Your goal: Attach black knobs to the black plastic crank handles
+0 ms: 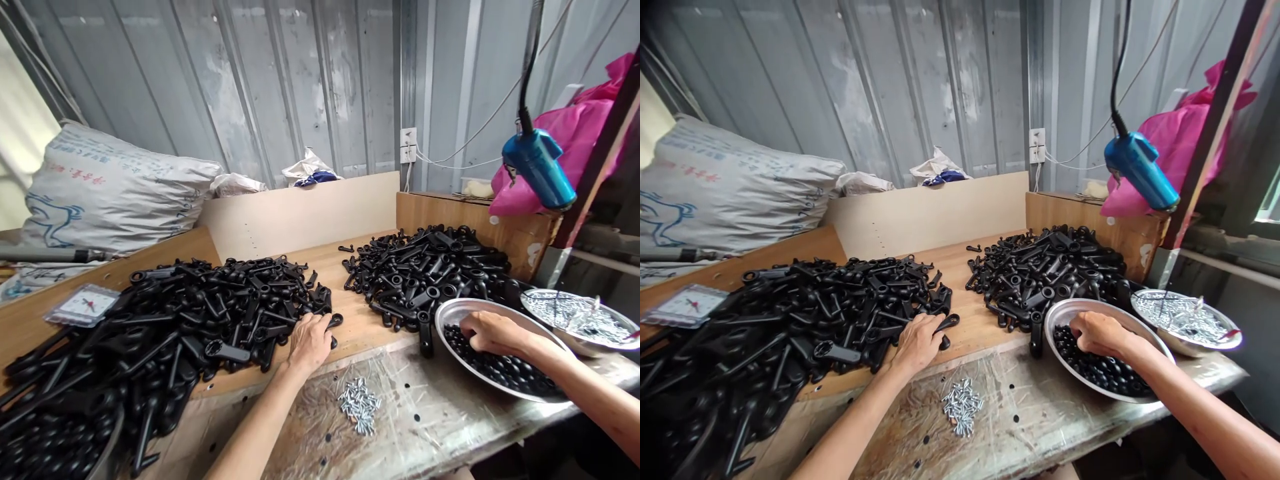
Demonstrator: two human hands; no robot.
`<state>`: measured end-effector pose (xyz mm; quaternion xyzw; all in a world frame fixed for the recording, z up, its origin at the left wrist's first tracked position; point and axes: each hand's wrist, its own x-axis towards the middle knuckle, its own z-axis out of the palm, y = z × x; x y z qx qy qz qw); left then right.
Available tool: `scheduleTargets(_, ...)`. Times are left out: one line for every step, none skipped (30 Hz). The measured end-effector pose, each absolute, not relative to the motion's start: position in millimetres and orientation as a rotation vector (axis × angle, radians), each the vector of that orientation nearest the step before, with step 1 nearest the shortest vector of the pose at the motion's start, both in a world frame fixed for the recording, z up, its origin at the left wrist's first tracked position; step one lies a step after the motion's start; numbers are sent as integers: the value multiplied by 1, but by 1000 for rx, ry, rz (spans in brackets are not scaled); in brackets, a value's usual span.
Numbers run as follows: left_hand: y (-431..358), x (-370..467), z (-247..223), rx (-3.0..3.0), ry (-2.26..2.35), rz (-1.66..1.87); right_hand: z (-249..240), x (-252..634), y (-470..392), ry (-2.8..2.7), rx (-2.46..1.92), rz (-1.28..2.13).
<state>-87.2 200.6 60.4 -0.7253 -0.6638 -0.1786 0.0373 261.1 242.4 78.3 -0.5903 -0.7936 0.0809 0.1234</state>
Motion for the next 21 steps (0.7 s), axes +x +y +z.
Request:
scheduleTargets(209,-83,64,-2239,-2071,-462,78,263,243,-2331,-1725,271)
scheduleTargets(217,-79,66,-2245,-2110,-385,78,266,244,-2343,-1733,303)
scheduleTargets(224,-77,68,-2246,-2154,-318,77,268,246,-2335,-1738,326)
scheduleTargets(231,-75,69,-2242,-2201,-266,77,270,247,-2321,-1739,347)
scheduleTargets(237,-74,71,-2236,-2247,-229,76,272,250,-2304,-1732,367)
scheduleTargets(242,-73,72,-2230,-2292,-209,76,274,252,-2282,-1715,383)
scheduleTargets(246,-74,74,-2222,-2334,-210,77,275,255,-2254,-1695,397)
scheduleTargets(250,-74,76,-2212,-2373,-233,79,276,257,-2218,-1673,410)
scheduleTargets(252,-76,79,-2199,-2409,-280,82,277,258,-2174,-1648,421)
scheduleTargets(253,-78,82,-2186,-2440,-350,86,277,259,-2127,-1619,437)
scheduleTargets(251,-81,86,-2178,-2465,-443,92,277,258,-2080,-1581,460)
scheduleTargets(247,-83,89,-2175,-2486,-556,98,277,255,-2037,-1540,489)
scheduleTargets(241,-85,93,-2182,-2504,-688,104,277,249,-2003,-1503,512)
scheduleTargets(231,-87,96,-2204,-2517,-834,109,276,242,-1965,-1449,559)
scheduleTargets(218,-87,98,-2234,-2526,-990,113,274,232,-1915,-1368,646)
scheduleTargets(203,-87,99,-2275,-2529,-1150,115,271,220,-1851,-1259,777)
scheduleTargets(185,-86,97,-2332,-2520,-1301,114,265,207,-1773,-1129,944)
scheduleTargets(166,-85,94,-2388,-2518,-1418,110,257,192,-1677,-986,1129)
scheduleTargets(146,-83,89,-2429,-2531,-1493,104,246,178,-1575,-850,1320)
scheduleTargets(127,-82,81,-2475,-2568,-1579,95,233,163,-1478,-755,1491)
scheduleTargets(109,-80,72,-2483,-2638,-1798,84,219,150,-1392,-693,1630)
